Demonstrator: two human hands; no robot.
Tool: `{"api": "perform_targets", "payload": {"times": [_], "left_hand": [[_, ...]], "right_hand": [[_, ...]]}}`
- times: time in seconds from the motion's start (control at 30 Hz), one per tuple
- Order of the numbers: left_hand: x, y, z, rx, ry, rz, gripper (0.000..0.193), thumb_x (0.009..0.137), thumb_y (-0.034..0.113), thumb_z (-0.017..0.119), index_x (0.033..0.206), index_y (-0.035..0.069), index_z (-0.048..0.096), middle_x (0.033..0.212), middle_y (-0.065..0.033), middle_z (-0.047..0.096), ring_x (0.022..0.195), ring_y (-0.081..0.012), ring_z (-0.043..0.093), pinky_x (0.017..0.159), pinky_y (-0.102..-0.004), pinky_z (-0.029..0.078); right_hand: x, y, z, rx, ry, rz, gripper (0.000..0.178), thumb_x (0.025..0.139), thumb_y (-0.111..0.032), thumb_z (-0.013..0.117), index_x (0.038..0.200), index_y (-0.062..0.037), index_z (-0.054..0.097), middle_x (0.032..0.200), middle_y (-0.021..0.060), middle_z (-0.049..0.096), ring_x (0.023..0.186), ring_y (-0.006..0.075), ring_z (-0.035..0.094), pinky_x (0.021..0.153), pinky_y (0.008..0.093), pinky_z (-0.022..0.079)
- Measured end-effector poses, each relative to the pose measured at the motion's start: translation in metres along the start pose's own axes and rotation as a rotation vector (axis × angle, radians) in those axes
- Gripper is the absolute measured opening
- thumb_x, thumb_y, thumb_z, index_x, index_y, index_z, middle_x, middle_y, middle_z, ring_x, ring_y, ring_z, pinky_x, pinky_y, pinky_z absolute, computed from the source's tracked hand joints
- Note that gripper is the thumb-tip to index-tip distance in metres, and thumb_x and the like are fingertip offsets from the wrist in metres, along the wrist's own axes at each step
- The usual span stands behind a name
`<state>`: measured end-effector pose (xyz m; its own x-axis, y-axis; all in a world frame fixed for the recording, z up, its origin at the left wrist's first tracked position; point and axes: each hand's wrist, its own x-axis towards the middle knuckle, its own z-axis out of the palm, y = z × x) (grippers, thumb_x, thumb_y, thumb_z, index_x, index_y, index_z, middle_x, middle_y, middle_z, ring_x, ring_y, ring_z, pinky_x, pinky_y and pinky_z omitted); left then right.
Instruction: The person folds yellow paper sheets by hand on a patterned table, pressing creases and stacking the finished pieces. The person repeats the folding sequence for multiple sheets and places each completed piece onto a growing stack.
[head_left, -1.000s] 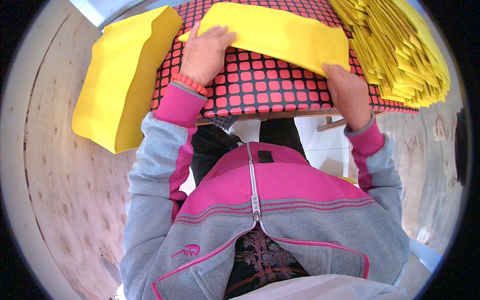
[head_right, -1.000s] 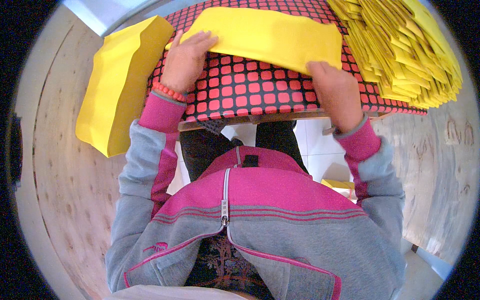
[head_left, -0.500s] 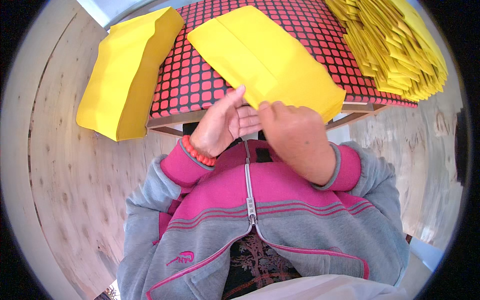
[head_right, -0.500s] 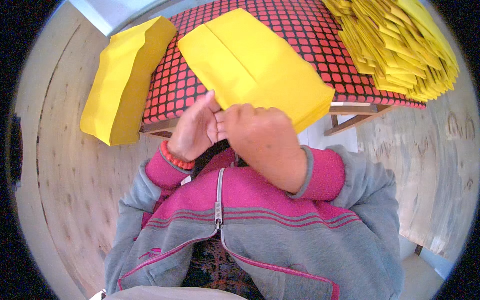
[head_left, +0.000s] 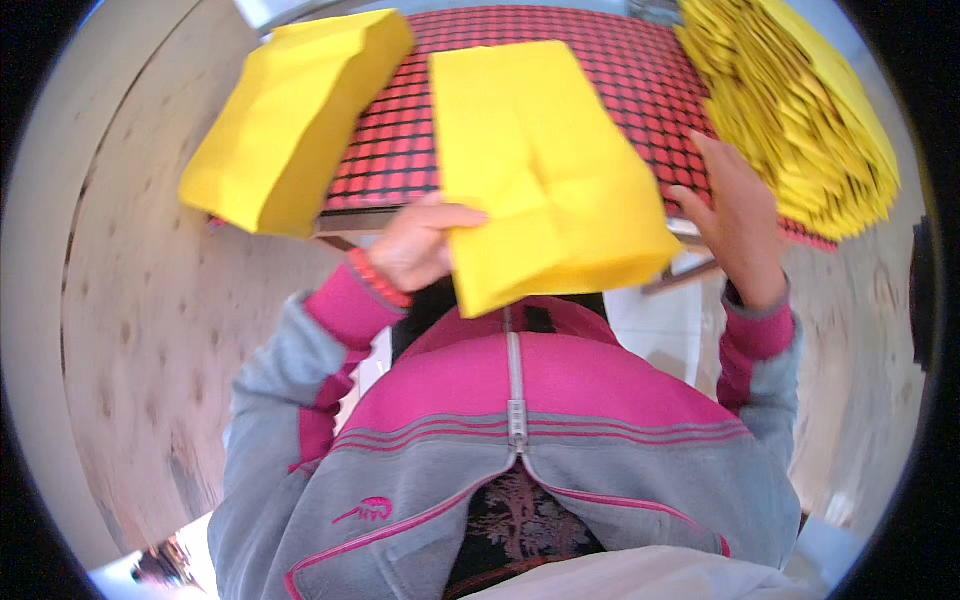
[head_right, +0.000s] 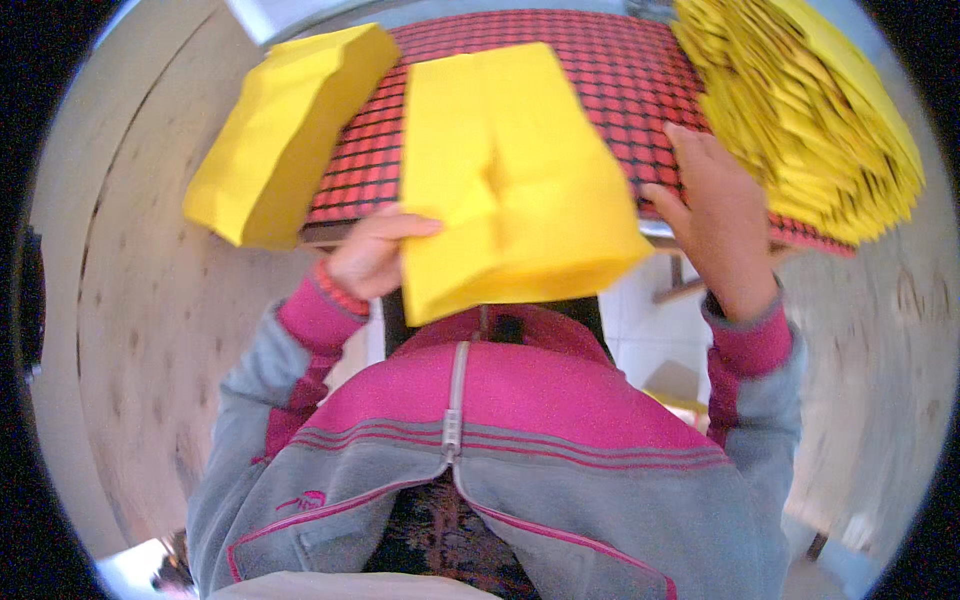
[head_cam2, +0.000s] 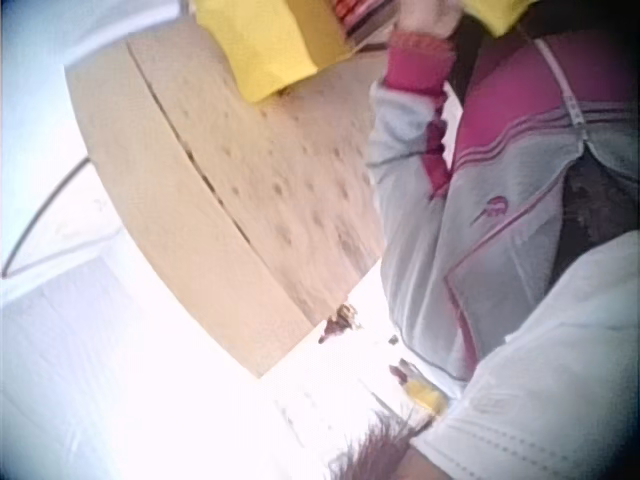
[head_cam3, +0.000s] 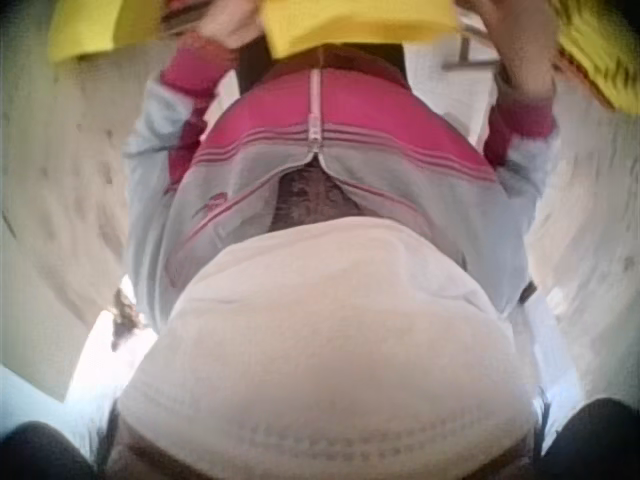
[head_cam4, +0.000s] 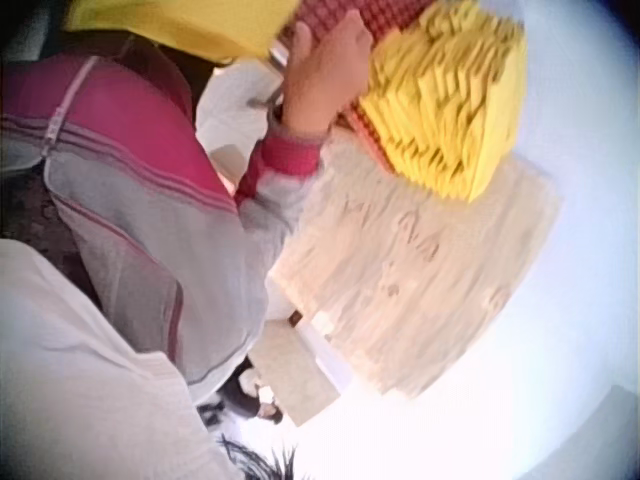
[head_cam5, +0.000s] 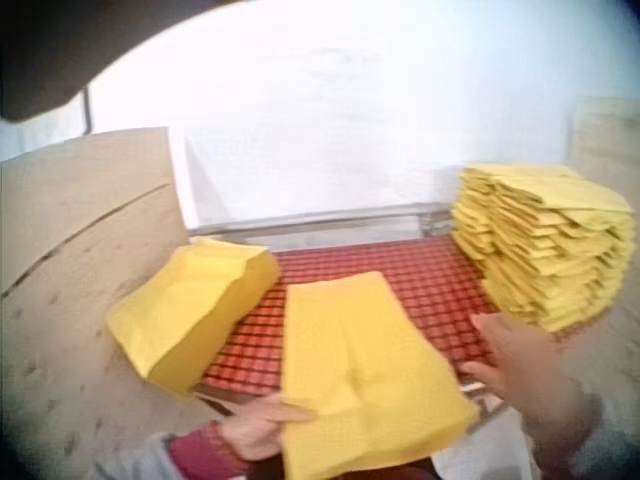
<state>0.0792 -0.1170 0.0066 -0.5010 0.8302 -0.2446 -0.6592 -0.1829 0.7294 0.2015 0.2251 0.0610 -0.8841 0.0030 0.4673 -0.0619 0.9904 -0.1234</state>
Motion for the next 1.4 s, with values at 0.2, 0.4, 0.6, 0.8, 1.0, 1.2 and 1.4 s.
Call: {"api": "perform_targets", "payload": {"times": [0.2, 0.4, 0.6, 0.8, 1.0, 1.2, 1.4], "left_hand": [[-0.016, 0.033, -0.009, 0.112, 0.113, -0.117, 0.050, 0.094, 0.004, 0.058, 0.143, -0.004, 0.050, 0.135, -0.0152, 0.065, 0.117, -0.0248, 0.068, 0.102, -0.0373, 0.053], [0.021, 0.076, -0.027, 0.409, -0.022, -0.236, 0.054, 0.091, 0.006, 0.064, 0.142, -0.005, 0.051, 0.132, -0.0158, 0.066, 0.113, -0.0228, 0.070, 0.097, -0.0361, 0.056], [0.106, 0.148, -0.037, 1.142, -0.077, -0.233, 0.051, 0.091, 0.018, 0.072, 0.135, -0.003, 0.059, 0.124, -0.0113, 0.071, 0.113, -0.0164, 0.067, 0.098, -0.0331, 0.054], [0.171, 0.174, -0.050, 1.893, -0.025, 0.154, 0.049, 0.088, 0.015, 0.070, 0.133, -0.004, 0.060, 0.121, -0.0134, 0.072, 0.113, -0.0217, 0.068, 0.097, -0.0347, 0.053], [0.087, 0.116, -0.016, 1.987, 0.011, 0.457, 0.046, 0.099, 0.029, 0.065, 0.132, -0.002, 0.062, 0.127, -0.0201, 0.069, 0.121, -0.0315, 0.066, 0.103, -0.0385, 0.050], [0.000, 0.042, 0.021, 2.199, 0.261, 0.643, 0.052, 0.087, 0.030, 0.072, 0.130, 0.001, 0.061, 0.125, -0.0196, 0.067, 0.115, -0.0357, 0.065, 0.108, -0.0482, 0.045], [-0.001, 0.018, 0.007, 2.312, 0.527, 0.614, 0.041, 0.085, 0.001, 0.059, 0.125, 0.003, 0.063, 0.126, -0.0113, 0.068, 0.116, -0.0258, 0.067, 0.110, -0.0476, 0.043]], "right_hand": [[-0.008, 0.012, 0.069, 0.342, 0.145, -0.112, 0.075, 0.076, -0.017, 0.083, 0.144, -0.0079, 0.053, 0.146, 0.0170, 0.056, 0.129, 0.0347, 0.057, 0.104, 0.0418, 0.048], [0.011, 0.000, 0.080, 0.251, 0.251, -0.439, 0.044, 0.081, -0.018, 0.075, 0.123, -0.0087, 0.065, 0.139, 0.0119, 0.062, 0.128, 0.0309, 0.060, 0.106, 0.0426, 0.048], [0.019, -0.028, 0.099, 0.205, 0.221, -0.559, 0.022, 0.086, -0.018, 0.062, 0.105, -0.0074, 0.066, 0.121, 0.0110, 0.069, 0.119, 0.0300, 0.064, 0.102, 0.0429, 0.050], [0.043, -0.091, 0.121, 0.269, 0.291, -0.422, 0.010, 0.079, -0.014, 0.060, 0.085, -0.0073, 0.057, 0.081, 0.0084, 0.058, 0.081, 0.0276, 0.064, 0.077, 0.0392, 0.052], [0.055, -0.100, 0.112, 0.257, 0.203, -0.339, 0.009, 0.079, -0.013, 0.060, 0.086, -0.0076, 0.058, 0.076, 0.0092, 0.061, 0.075, 0.0299, 0.065, 0.070, 0.0408, 0.052], [0.053, -0.117, 0.093, 0.234, 0.119, -0.301, 0.009, 0.080, -0.014, 0.060, 0.084, -0.0068, 0.059, 0.072, 0.0108, 0.062, 0.069, 0.0295, 0.067, 0.066, 0.0414, 0.052], [0.045, -0.140, 0.095, 0.243, 0.017, -0.260, 0.011, 0.080, -0.012, 0.061, 0.089, -0.0062, 0.058, 0.081, 0.0115, 0.062, 0.079, 0.0320, 0.066, 0.073, 0.0413, 0.053]]}}
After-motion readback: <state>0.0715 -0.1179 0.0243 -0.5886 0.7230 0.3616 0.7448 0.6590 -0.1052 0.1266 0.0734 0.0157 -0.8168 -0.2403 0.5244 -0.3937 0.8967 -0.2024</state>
